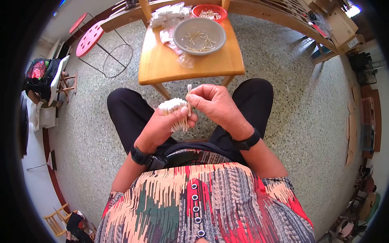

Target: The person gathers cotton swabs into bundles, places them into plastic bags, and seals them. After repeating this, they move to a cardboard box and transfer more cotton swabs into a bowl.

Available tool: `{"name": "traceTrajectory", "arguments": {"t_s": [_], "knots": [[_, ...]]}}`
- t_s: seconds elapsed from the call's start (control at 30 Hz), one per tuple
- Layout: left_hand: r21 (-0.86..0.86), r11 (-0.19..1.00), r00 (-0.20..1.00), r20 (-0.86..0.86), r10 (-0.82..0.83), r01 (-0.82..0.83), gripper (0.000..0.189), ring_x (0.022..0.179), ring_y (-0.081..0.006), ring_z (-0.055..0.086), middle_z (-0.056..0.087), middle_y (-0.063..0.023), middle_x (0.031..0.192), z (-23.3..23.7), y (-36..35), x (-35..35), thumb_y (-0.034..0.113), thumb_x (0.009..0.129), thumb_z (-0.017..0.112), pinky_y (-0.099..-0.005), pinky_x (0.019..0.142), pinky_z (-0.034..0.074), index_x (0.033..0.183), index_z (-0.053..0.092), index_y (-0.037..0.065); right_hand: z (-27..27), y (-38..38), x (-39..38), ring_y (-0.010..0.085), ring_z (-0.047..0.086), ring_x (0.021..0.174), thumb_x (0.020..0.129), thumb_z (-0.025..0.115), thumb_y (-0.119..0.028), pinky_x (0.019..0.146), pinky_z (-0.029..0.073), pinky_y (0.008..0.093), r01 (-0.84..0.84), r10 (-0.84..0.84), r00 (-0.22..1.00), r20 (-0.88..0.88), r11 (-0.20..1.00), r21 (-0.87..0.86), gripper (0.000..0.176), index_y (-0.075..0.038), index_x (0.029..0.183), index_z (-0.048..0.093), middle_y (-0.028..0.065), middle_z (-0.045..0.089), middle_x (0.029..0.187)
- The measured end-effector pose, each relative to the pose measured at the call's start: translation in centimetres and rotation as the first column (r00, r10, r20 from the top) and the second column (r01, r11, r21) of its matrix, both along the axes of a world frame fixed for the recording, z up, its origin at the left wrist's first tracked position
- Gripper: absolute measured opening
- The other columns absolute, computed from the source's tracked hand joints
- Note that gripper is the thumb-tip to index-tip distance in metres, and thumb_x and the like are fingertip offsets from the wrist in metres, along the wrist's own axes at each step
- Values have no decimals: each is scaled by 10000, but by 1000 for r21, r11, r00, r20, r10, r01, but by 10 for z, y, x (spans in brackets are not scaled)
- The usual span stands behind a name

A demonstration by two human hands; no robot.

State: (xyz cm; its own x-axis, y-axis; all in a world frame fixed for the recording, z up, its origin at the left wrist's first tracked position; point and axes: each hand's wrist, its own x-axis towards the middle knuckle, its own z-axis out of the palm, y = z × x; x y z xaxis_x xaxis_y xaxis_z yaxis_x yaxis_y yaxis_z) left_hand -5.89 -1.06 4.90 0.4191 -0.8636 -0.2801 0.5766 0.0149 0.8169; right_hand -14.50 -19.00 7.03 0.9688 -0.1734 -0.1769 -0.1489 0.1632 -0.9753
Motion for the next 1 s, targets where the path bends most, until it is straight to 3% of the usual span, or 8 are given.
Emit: {"name": "traceTrajectory", "arguments": {"t_s": [0.17,0.27,0.33,0.7,0.8,0.87,0.9,1.0], "knots": [[-144,983,928,-368,58,-118,200,927,-192,668,669,-87,1009,-20,0,6,181,985,569,-361,833,560,1105,597,24,1,4,-4,42,594,752,928,674,-141,690,491,215,26,-27,1000,2,999,25,154,7,968,684,3,682,842],[-146,977,914,-395,87,-156,214,969,-197,657,651,-81,1055,-29,-2,5,186,988,567,-371,873,552,1127,591,25,-6,16,-8,34,569,680,920,680,-132,629,476,214,5,-5,1000,4,1000,-5,141,5,944,699,-11,670,767],[-137,979,918,-387,87,-151,223,982,-196,651,643,-80,1071,-25,-4,2,190,988,569,-369,883,548,1138,588,26,-13,22,-11,26,542,627,907,690,-133,572,458,215,65,-82,996,-45,952,-298,150,16,919,708,-20,647,700],[-122,975,912,-391,125,-186,247,1005,-192,640,637,-77,1091,-32,-3,-10,213,990,573,-372,917,532,1162,582,36,-33,24,-9,34,530,578,838,766,-135,526,443,225,213,-208,976,57,886,-412,169,0,766,693,-19,600,604],[-173,966,920,-374,113,-190,276,1008,-180,647,656,-96,1119,-25,-2,-10,222,989,583,-337,875,536,1184,590,28,-34,21,-10,40,552,637,813,793,-148,553,446,219,159,-156,987,40,913,-377,175,-13,814,681,13,639,722],[-140,958,904,-388,178,-249,248,1104,-246,634,657,-117,1150,-25,-2,-6,227,990,570,-385,939,534,1160,585,45,-20,23,-12,66,585,791,763,830,-168,668,484,235,271,-150,950,274,833,-483,274,-32,935,664,51,659,958],[-101,963,882,-435,182,-249,251,1126,-278,631,666,-131,1152,-28,1,-2,214,991,568,-395,941,540,1179,577,48,-10,14,-16,173,573,1092,691,874,-228,923,478,315,137,-11,981,195,750,-647,618,-45,1210,594,110,572,1260],[-42,980,843,-518,145,-195,259,1098,-279,645,670,-130,1141,-31,4,3,198,990,567,-402,945,542,1199,564,46,3,10,-14,283,447,1309,622,903,-273,1110,353,390,27,225,934,277,728,-685,928,-41,1401,455,150,466,1418]]}}
